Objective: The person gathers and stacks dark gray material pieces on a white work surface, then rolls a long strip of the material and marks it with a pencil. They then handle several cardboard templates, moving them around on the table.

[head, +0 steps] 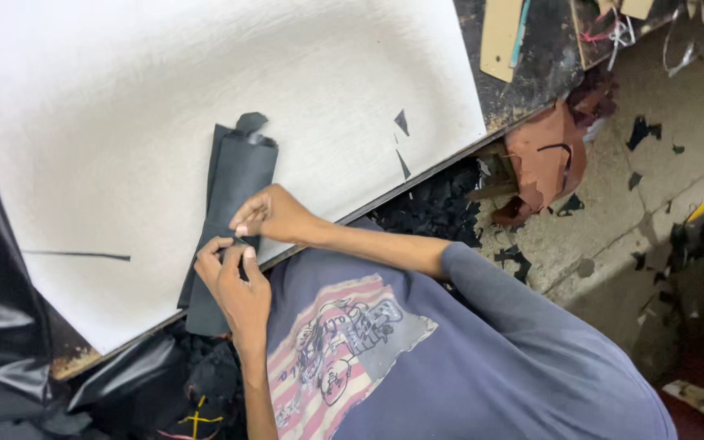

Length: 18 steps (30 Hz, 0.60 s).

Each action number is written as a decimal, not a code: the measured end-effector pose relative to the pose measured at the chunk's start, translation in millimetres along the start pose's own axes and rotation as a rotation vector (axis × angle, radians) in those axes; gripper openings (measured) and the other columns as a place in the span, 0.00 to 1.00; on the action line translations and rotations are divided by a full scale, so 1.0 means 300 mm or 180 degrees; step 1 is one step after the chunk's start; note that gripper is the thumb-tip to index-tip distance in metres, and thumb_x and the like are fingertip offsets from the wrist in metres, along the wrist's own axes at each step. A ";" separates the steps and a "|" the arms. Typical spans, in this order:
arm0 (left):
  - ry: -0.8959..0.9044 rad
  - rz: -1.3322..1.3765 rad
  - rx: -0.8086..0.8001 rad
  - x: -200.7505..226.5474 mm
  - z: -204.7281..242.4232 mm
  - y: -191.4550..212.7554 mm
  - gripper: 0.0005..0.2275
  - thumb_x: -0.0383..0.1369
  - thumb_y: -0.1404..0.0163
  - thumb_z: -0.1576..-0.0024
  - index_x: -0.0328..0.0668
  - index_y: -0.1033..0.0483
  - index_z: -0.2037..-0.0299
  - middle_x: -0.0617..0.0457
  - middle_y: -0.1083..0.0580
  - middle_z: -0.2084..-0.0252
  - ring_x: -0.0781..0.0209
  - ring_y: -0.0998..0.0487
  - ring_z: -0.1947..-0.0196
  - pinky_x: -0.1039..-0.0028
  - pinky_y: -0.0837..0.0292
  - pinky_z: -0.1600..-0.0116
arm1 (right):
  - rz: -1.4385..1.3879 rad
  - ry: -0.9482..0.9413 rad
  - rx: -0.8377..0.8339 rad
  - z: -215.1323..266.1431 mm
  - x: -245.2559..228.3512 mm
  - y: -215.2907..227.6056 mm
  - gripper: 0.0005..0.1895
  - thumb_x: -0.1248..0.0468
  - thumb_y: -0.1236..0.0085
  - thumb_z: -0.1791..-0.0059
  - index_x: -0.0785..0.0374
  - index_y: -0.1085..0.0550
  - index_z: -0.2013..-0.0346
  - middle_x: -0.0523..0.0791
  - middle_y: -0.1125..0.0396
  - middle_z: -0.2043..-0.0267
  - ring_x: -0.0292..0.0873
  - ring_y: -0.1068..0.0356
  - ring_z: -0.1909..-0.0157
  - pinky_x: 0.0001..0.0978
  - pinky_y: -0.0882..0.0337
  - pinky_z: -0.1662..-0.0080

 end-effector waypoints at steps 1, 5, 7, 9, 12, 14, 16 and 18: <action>-0.0213 0.0179 -0.0054 0.005 -0.002 -0.019 0.03 0.23 0.47 0.42 0.31 0.26 0.61 0.40 0.32 0.52 0.39 0.31 0.49 0.54 0.36 0.42 | 0.0041 0.0021 0.0040 0.007 0.009 -0.015 0.09 0.71 0.35 0.53 0.72 0.18 0.59 0.50 0.21 0.63 0.35 0.23 0.63 0.26 0.23 0.57; 0.0441 0.1361 -0.0262 -0.158 -0.096 -0.079 0.01 0.21 0.48 0.39 0.31 0.27 0.62 0.47 0.31 0.53 0.58 0.29 0.54 0.69 0.33 0.45 | 0.0063 0.0225 -0.0206 0.005 -0.033 -0.026 0.09 0.69 0.37 0.51 0.69 0.19 0.57 0.46 0.22 0.61 0.32 0.25 0.61 0.24 0.24 0.56; 0.0851 0.1698 -0.0302 -0.230 -0.112 -0.114 0.02 0.21 0.49 0.39 0.31 0.27 0.64 0.49 0.30 0.52 0.66 0.32 0.60 0.75 0.35 0.54 | 0.0236 0.0107 -0.0251 0.003 -0.039 -0.009 0.09 0.69 0.36 0.52 0.68 0.19 0.57 0.45 0.22 0.62 0.32 0.24 0.62 0.24 0.25 0.59; 0.1166 0.2411 -0.0186 -0.269 -0.094 -0.144 0.04 0.21 0.49 0.38 0.32 0.28 0.65 0.52 0.29 0.55 0.69 0.30 0.60 0.79 0.33 0.52 | 0.0438 0.0073 -0.0252 0.009 -0.039 0.002 0.09 0.69 0.35 0.53 0.68 0.19 0.58 0.46 0.22 0.64 0.33 0.25 0.64 0.24 0.26 0.61; 0.1331 0.2794 -0.0056 -0.287 -0.097 -0.181 0.04 0.21 0.50 0.36 0.32 0.28 0.63 0.53 0.29 0.58 0.71 0.31 0.61 0.81 0.34 0.54 | 0.0533 0.0117 -0.0082 -0.007 -0.033 0.019 0.09 0.70 0.32 0.54 0.70 0.18 0.61 0.48 0.22 0.66 0.33 0.27 0.65 0.25 0.27 0.61; 0.1382 0.2685 -0.0018 -0.276 -0.079 -0.181 0.01 0.21 0.51 0.35 0.32 0.28 0.59 0.53 0.29 0.59 0.71 0.31 0.61 0.81 0.35 0.54 | 0.0232 0.0045 0.0091 0.004 -0.016 0.028 0.08 0.70 0.31 0.54 0.71 0.18 0.62 0.49 0.22 0.66 0.33 0.26 0.64 0.25 0.26 0.60; 0.1445 0.2471 -0.0036 -0.252 -0.068 -0.184 0.05 0.21 0.53 0.35 0.33 0.27 0.52 0.53 0.29 0.58 0.69 0.30 0.59 0.80 0.34 0.53 | -0.0345 0.0064 0.0157 0.023 -0.011 0.049 0.09 0.70 0.31 0.54 0.72 0.19 0.61 0.48 0.22 0.64 0.34 0.24 0.62 0.26 0.24 0.57; 0.0903 0.1567 -0.0240 -0.185 -0.077 -0.158 0.10 0.19 0.52 0.41 0.32 0.24 0.50 0.49 0.32 0.55 0.64 0.29 0.59 0.77 0.32 0.53 | -0.0716 0.0139 0.0178 0.051 -0.022 0.062 0.09 0.70 0.33 0.53 0.72 0.19 0.59 0.48 0.22 0.62 0.35 0.24 0.60 0.27 0.23 0.54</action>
Point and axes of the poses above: each hand's wrist, its own z-axis away from the middle knuckle, its own y-axis out of the back of the hand, x = y × z, the point moved 8 cm from there along -z, towards the middle knuckle
